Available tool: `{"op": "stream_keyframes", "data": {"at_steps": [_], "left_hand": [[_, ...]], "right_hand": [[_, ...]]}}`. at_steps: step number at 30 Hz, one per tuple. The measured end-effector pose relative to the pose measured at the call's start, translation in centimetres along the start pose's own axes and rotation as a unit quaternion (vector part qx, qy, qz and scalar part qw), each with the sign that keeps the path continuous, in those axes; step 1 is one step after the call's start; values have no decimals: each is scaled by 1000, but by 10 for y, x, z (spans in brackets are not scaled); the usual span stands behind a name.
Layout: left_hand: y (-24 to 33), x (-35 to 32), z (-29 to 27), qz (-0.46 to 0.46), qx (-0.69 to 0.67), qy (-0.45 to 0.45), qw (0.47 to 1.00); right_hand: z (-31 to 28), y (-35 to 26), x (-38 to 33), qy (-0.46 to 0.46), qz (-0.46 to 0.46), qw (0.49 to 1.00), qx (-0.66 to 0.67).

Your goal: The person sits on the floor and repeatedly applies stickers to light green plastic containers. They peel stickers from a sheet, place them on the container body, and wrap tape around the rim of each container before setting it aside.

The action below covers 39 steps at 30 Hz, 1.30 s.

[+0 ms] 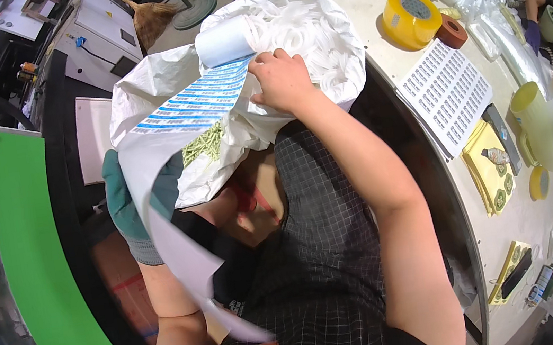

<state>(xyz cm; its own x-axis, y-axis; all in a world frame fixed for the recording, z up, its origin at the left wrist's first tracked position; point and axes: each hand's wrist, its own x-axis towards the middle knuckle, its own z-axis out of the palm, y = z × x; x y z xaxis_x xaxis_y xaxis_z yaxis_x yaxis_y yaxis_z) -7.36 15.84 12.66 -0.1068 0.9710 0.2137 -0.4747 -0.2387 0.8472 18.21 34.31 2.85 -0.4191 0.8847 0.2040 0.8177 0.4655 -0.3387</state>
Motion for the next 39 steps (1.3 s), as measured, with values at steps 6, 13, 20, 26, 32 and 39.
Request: {"op": "stream_keyframes", "data": {"at_steps": [6, 13, 20, 26, 32, 39], "left_hand": [[3, -20, 24, -111, -123, 59, 984], [-9, -62, -26, -195, -40, 21, 980], [-23, -78, -48, -341, 236, 5, 910], [-85, -84, -105, -393, 387, -8, 834], [-178, -75, -155, -262, 714, -49, 647], [-168, -74, -91, 70, 661, 88, 742]], "right_hand": [[13, 14, 24, -130, -27, 988, -79], [-4, 35, -13, 18, -65, 998, 15], [-29, 57, -36, 114, 48, 990, 70], [-33, 64, -45, 111, 9, 991, -78], [-41, 51, -35, 66, -27, 989, -126], [-41, 51, -27, 22, -44, 998, -25]]}}
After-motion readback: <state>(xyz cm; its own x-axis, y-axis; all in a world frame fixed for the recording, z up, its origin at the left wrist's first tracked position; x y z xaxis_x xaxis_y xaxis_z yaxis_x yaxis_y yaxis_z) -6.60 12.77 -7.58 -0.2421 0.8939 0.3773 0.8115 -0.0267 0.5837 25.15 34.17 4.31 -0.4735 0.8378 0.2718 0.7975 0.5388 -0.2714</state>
